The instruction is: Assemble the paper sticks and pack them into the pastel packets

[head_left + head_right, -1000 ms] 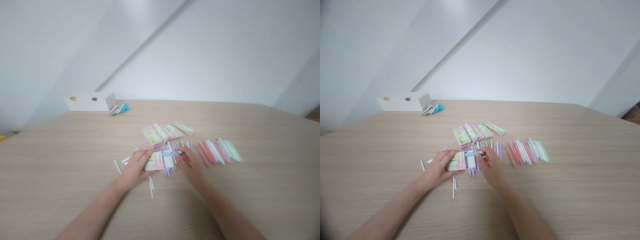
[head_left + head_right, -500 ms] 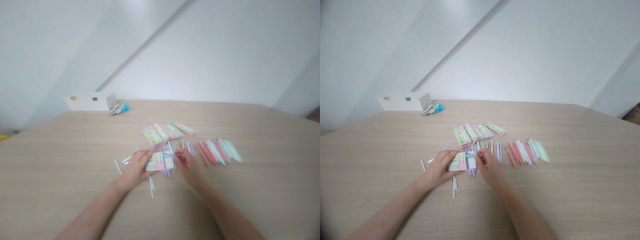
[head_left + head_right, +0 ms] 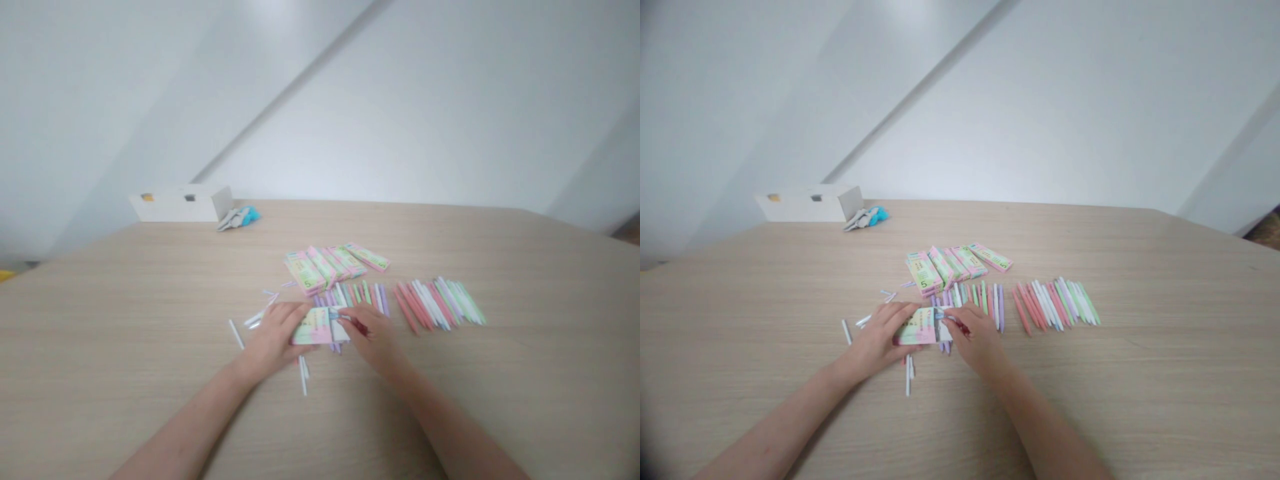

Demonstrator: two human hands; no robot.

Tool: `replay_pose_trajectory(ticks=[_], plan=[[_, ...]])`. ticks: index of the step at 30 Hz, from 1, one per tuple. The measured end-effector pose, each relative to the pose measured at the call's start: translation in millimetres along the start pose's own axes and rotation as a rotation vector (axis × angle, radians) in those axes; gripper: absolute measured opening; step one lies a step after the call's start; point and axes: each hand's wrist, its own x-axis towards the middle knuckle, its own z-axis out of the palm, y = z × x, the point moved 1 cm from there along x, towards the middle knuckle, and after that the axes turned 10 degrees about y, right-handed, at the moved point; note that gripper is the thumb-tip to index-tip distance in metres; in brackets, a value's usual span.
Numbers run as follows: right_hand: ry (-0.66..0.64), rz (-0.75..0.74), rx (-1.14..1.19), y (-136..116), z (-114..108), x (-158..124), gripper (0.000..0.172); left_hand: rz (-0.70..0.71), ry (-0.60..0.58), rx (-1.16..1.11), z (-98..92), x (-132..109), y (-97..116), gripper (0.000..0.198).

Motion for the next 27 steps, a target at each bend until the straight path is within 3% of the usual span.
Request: replay_pose_trajectory(ticks=[9, 17, 27], plan=[[-0.006, 0.006, 0.017, 1.8, 0.9, -0.3, 0.01, 0.004, -0.002, 0.004, -1.4, 1.5, 2.9, 0.06], [-0.115, -0.075, -0.022, -0.9, 2.8, -4.4, 0.023, 0.021, 0.01, 0.0, -1.1, 1.0, 2.6, 0.063], [-0.225, -0.028, -0.016, -4.1, 3.4, -4.5, 0.034, 0.013, 0.012, -0.001, -1.5, 1.2, 2.5, 0.063]])
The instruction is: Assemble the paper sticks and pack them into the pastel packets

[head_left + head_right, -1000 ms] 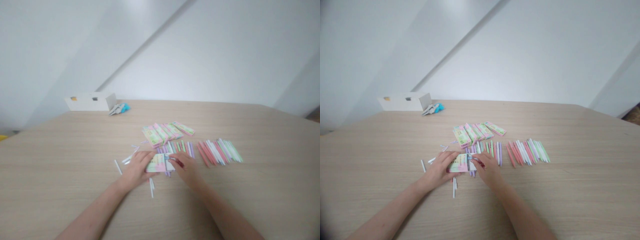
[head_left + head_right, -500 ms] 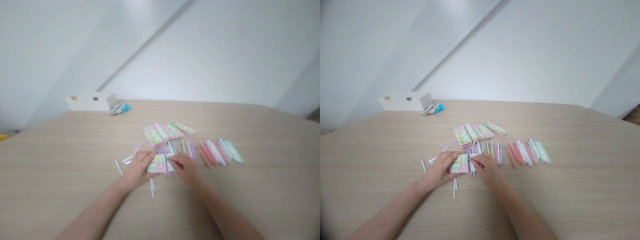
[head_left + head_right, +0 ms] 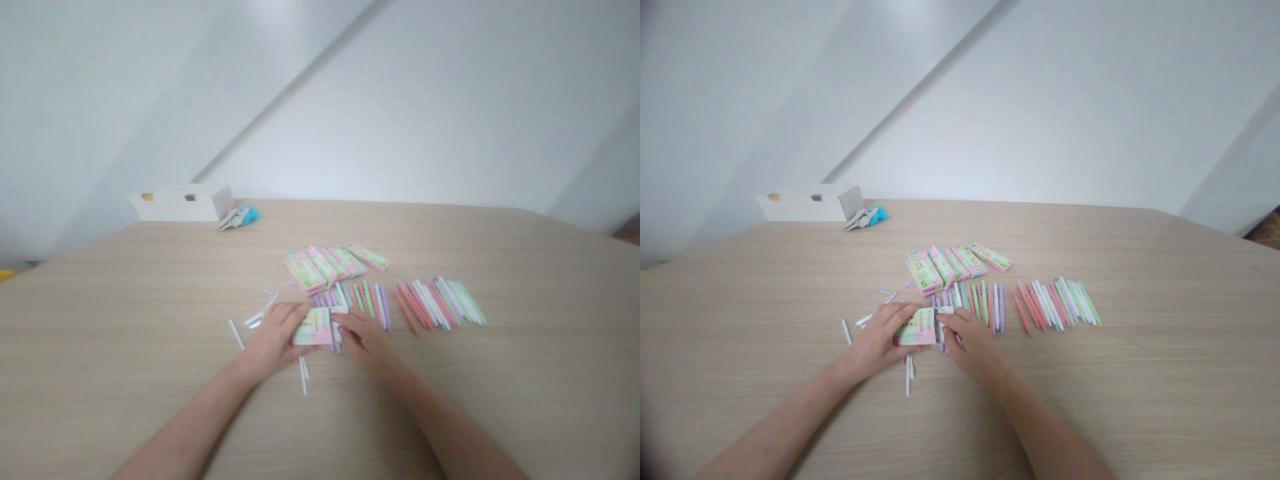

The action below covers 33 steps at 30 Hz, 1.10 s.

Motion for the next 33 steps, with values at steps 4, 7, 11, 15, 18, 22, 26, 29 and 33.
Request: replay_pose_trajectory(ticks=[4, 7, 11, 15, 18, 22, 26, 29, 33], plan=[[0.052, 0.003, 0.082, 2.5, -6.7, 1.4, 0.033, -0.017, -0.004, -0.001, -0.7, -1.0, 0.5, 0.061], [0.045, -0.024, 0.125, 2.1, -14.1, 2.6, 0.023, -0.05, 0.01, 0.008, -0.4, -2.2, -1.2, 0.062], [0.007, -0.086, 0.091, 1.9, -15.2, 3.1, 0.011, -0.078, 0.02, 0.008, 1.5, -3.7, -4.9, 0.065], [0.002, -0.102, 0.046, 4.5, -9.3, 2.3, 0.008, -0.079, 0.024, 0.0, 2.8, -4.7, -6.6, 0.067], [-0.02, -0.105, 0.03, 4.7, -8.4, 2.3, 0.011, -0.078, 0.032, 0.001, 2.8, -5.0, -6.5, 0.067], [-0.035, -0.106, 0.042, 5.4, -9.7, 3.0, 0.015, -0.078, 0.024, 0.008, 2.4, -4.8, -5.6, 0.065], [-0.008, -0.034, 0.025, 8.7, -7.1, 1.2, 0.01, -0.06, 0.014, 0.011, 1.6, -3.8, -3.6, 0.063], [0.008, 0.059, 0.0, 9.7, -4.6, -0.9, 0.02, -0.03, -0.003, 0.006, 0.6, -2.8, -1.7, 0.061], [0.005, 0.063, -0.02, 8.3, -3.2, -1.8, 0.036, -0.025, 0.009, 0.007, -0.2, -2.3, -1.3, 0.062]])
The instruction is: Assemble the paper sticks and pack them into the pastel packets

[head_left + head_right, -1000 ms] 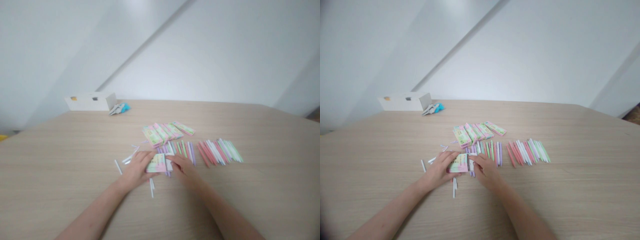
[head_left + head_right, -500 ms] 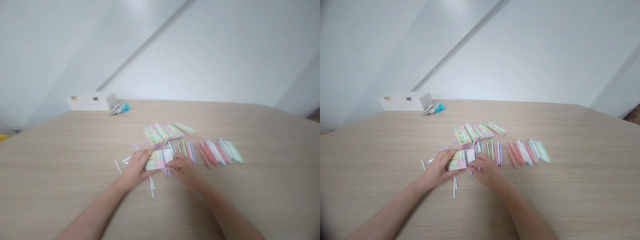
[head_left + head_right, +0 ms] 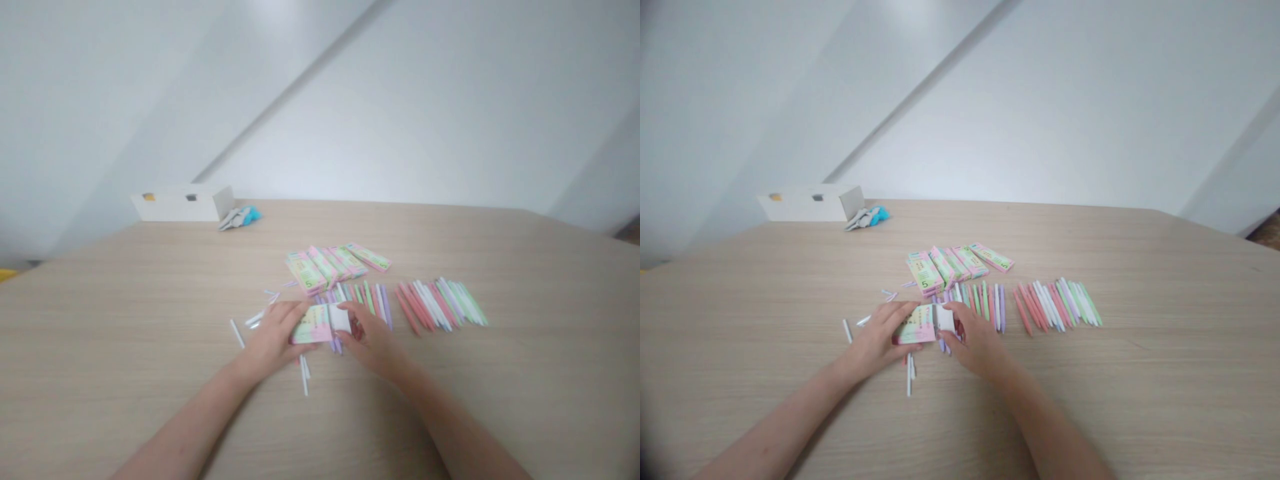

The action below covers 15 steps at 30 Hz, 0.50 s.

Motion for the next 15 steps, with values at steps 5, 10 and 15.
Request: replay_pose_trajectory(ticks=[5, 10, 15], plan=[[0.044, 0.026, -0.009, -0.6, 0.7, 0.2, 0.038, 0.016, 0.002, 0.004, 1.2, 0.5, -0.4, 0.062], [-0.005, -0.036, -0.07, -1.8, 1.3, 0.3, 0.028, 0.022, -0.003, 0.006, 1.1, 0.9, 0.8, 0.061], [-0.019, -0.055, -0.09, -1.4, 2.8, -0.8, 0.031, 0.028, -0.004, 0.004, -0.2, 1.0, 1.9, 0.061]])
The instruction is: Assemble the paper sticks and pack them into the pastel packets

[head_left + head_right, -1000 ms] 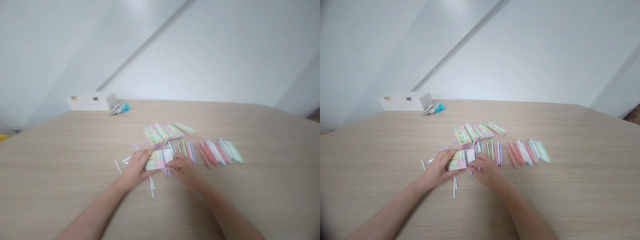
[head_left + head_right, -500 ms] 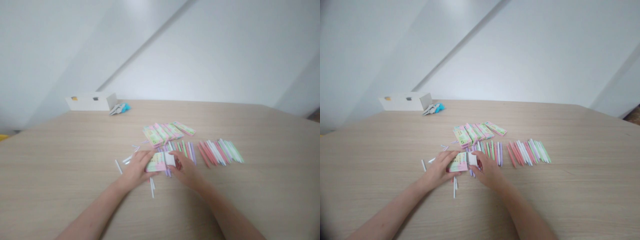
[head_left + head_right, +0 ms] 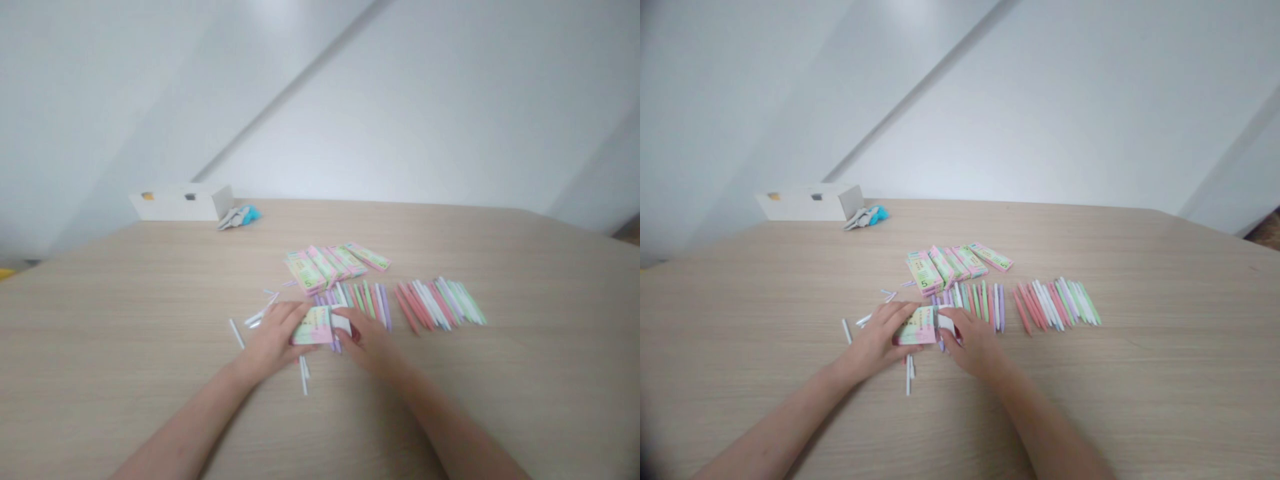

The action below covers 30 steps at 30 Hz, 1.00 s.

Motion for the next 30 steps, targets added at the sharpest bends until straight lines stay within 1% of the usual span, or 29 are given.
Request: replay_pose_trajectory(ticks=[7, 12, 14, 16, 18, 21, 23, 26, 30], plan=[[-0.003, -0.012, -0.029, -3.6, 4.1, -3.1, 0.029, 0.015, -0.016, 0.013, 1.4, -0.3, 0.3, 0.063], [-0.009, -0.006, 0.004, -6.4, 3.8, -2.0, 0.024, 0.023, -0.019, 0.017, 1.0, -0.1, 0.4, 0.062], [-0.018, 0.009, 0.028, -7.0, 2.4, -2.1, 0.024, 0.02, -0.019, 0.017, 0.6, 0.2, 0.8, 0.062], [-0.018, 0.034, 0.087, -8.0, 0.6, -2.8, 0.029, 0.02, -0.015, 0.012, 0.4, 0.4, 1.4, 0.062], [0.009, 0.059, 0.183, -9.3, -0.9, -3.7, 0.037, 0.019, -0.011, 0.006, 0.3, 0.4, 2.0, 0.061], [0.045, 0.137, 0.337, -10.3, -0.5, -4.7, 0.043, 0.013, -0.012, 0.0, 0.5, 0.6, 2.7, 0.061], [0.043, 0.216, 0.42, -9.7, 1.8, -4.8, 0.041, 0.014, -0.009, -0.002, 0.8, 0.9, 2.9, 0.061], [0.007, 0.305, 0.527, -8.4, 5.6, -4.5, 0.035, 0.021, 0.005, -0.006, 1.3, 0.9, 3.1, 0.06], [-0.063, 0.344, 0.592, -9.7, 7.7, -4.3, 0.037, 0.021, 0.012, -0.008, 1.8, 0.1, 3.7, 0.059]])
